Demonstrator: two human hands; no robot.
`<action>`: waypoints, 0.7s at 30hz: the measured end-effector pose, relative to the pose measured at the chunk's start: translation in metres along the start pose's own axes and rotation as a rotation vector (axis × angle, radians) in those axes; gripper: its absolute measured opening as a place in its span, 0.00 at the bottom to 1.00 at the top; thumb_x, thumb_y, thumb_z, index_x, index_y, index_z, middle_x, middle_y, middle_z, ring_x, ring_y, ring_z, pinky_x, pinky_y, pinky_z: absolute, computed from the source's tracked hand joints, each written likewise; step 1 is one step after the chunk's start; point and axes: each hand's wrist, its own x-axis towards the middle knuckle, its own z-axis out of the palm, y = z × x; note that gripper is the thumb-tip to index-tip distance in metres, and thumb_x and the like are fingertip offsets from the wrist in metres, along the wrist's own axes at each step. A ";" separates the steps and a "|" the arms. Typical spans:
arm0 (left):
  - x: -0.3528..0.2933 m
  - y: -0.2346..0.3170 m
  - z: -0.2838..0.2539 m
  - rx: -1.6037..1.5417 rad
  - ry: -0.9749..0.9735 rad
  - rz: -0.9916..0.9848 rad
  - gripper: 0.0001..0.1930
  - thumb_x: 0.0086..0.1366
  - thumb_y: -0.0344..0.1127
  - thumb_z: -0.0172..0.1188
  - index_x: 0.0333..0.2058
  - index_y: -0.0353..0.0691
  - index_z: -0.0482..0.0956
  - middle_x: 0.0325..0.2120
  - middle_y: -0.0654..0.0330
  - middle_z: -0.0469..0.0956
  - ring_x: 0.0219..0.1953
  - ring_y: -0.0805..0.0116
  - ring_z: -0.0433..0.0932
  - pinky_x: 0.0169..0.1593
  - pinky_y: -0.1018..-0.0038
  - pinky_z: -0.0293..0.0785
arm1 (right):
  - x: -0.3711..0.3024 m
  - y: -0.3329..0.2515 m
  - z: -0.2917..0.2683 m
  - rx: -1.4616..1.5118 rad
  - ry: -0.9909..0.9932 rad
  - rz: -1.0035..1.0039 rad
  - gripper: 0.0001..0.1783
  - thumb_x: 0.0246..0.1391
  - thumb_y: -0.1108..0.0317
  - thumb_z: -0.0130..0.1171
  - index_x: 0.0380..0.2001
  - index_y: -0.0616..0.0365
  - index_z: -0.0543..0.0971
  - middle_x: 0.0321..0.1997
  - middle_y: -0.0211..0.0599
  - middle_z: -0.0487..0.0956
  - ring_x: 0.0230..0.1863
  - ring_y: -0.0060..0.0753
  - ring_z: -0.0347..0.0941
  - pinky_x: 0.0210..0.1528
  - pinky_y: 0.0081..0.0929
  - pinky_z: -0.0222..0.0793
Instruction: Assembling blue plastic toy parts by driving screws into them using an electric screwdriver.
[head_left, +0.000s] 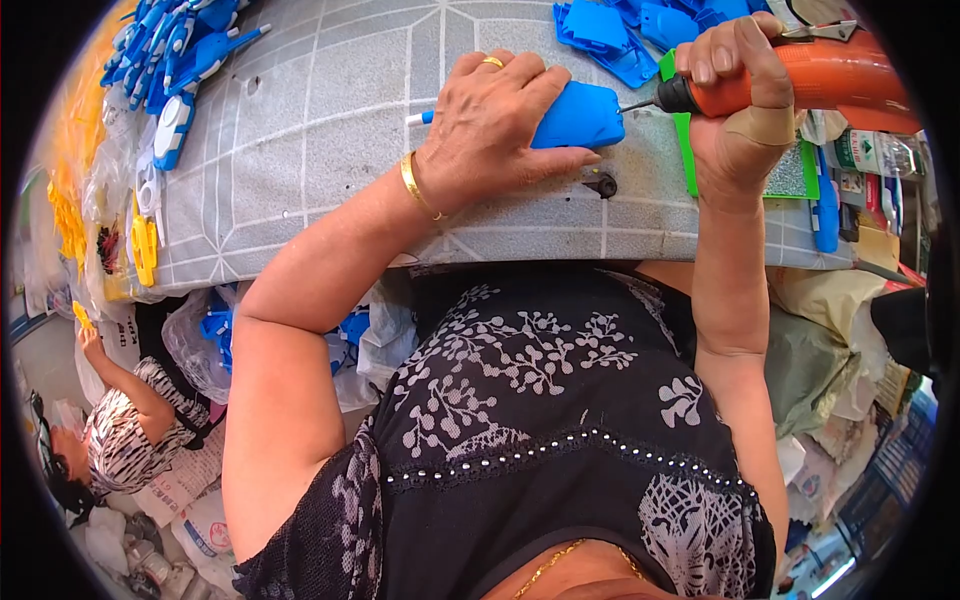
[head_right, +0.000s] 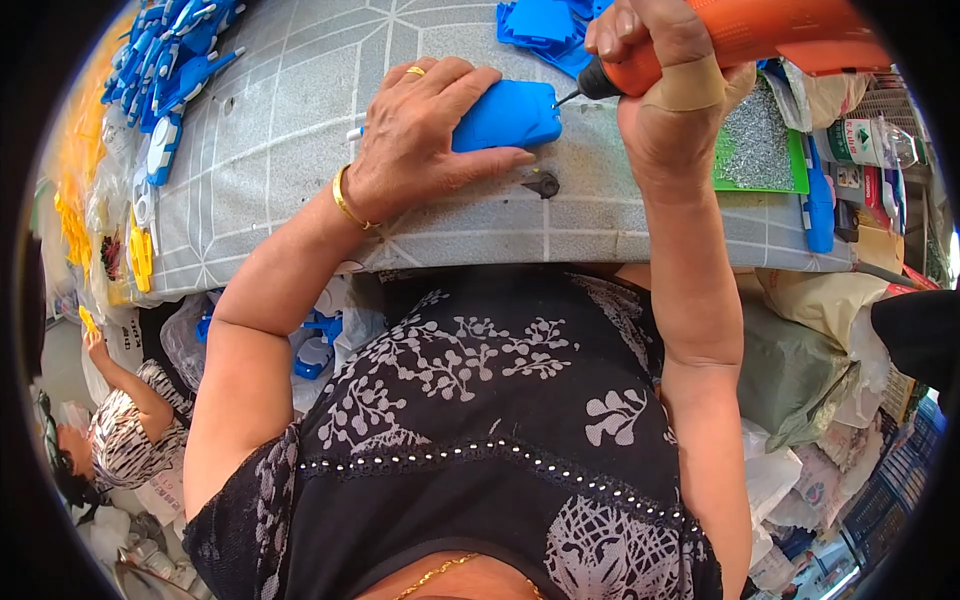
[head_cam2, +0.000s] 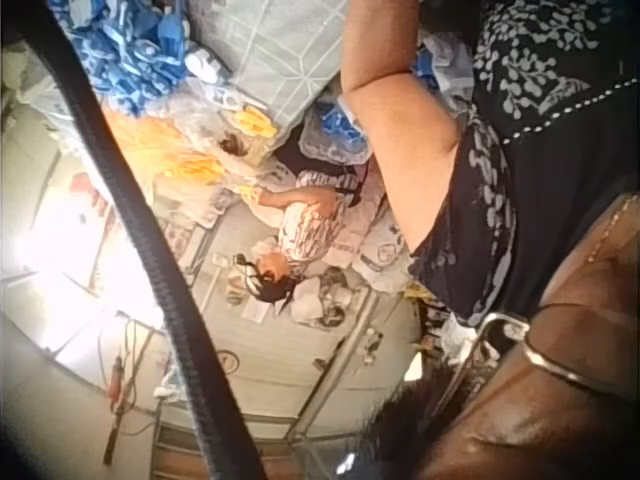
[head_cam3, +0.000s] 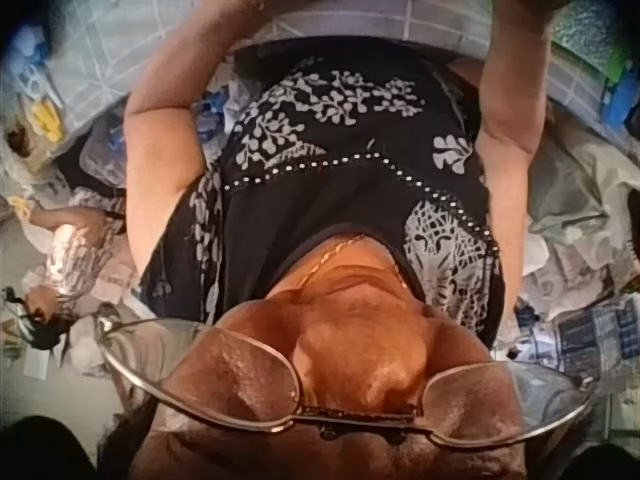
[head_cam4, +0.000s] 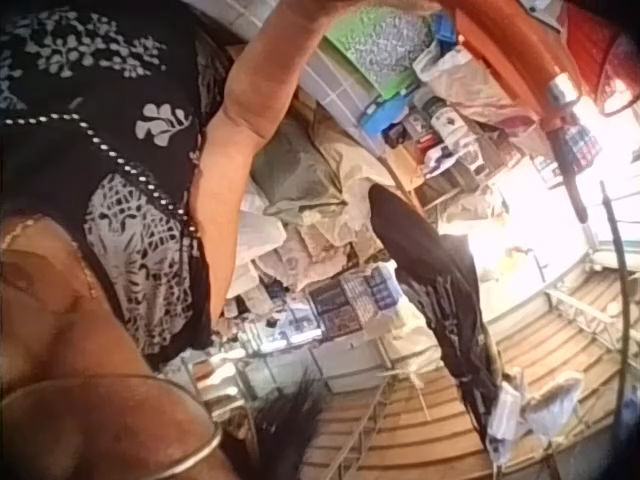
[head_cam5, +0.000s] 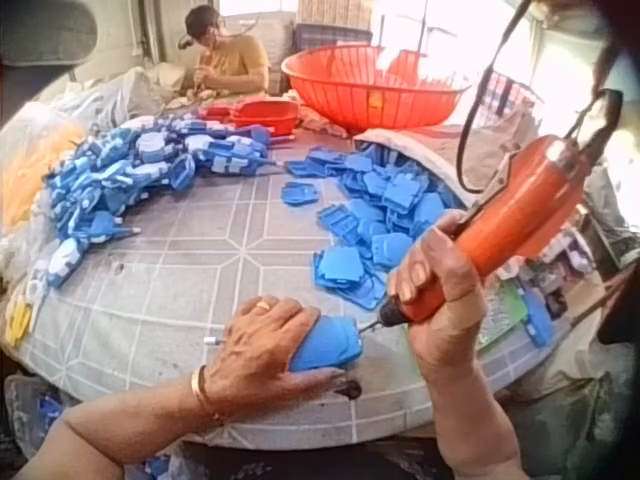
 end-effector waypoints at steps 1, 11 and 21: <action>0.000 0.000 0.000 0.000 0.000 0.000 0.33 0.52 0.57 0.76 0.48 0.38 0.83 0.43 0.54 0.82 0.44 0.53 0.80 0.53 0.59 0.71 | 0.000 0.001 0.001 -0.003 0.002 0.000 0.11 0.60 0.68 0.63 0.41 0.52 0.71 0.27 0.26 0.69 0.28 0.25 0.66 0.39 0.32 0.65; 0.000 -0.004 0.006 -0.013 0.018 0.021 0.33 0.52 0.58 0.75 0.48 0.38 0.82 0.40 0.54 0.80 0.43 0.53 0.80 0.51 0.58 0.71 | -0.003 0.003 0.022 -0.111 0.119 0.031 0.12 0.60 0.64 0.64 0.36 0.50 0.69 0.21 0.24 0.67 0.18 0.20 0.64 0.24 0.22 0.66; 0.002 0.005 0.006 -0.023 0.024 0.006 0.34 0.51 0.60 0.73 0.47 0.38 0.80 0.37 0.54 0.77 0.42 0.52 0.78 0.49 0.59 0.71 | -0.006 0.001 0.033 -0.154 0.078 0.084 0.11 0.59 0.70 0.63 0.32 0.52 0.69 0.19 0.25 0.68 0.15 0.21 0.64 0.22 0.23 0.66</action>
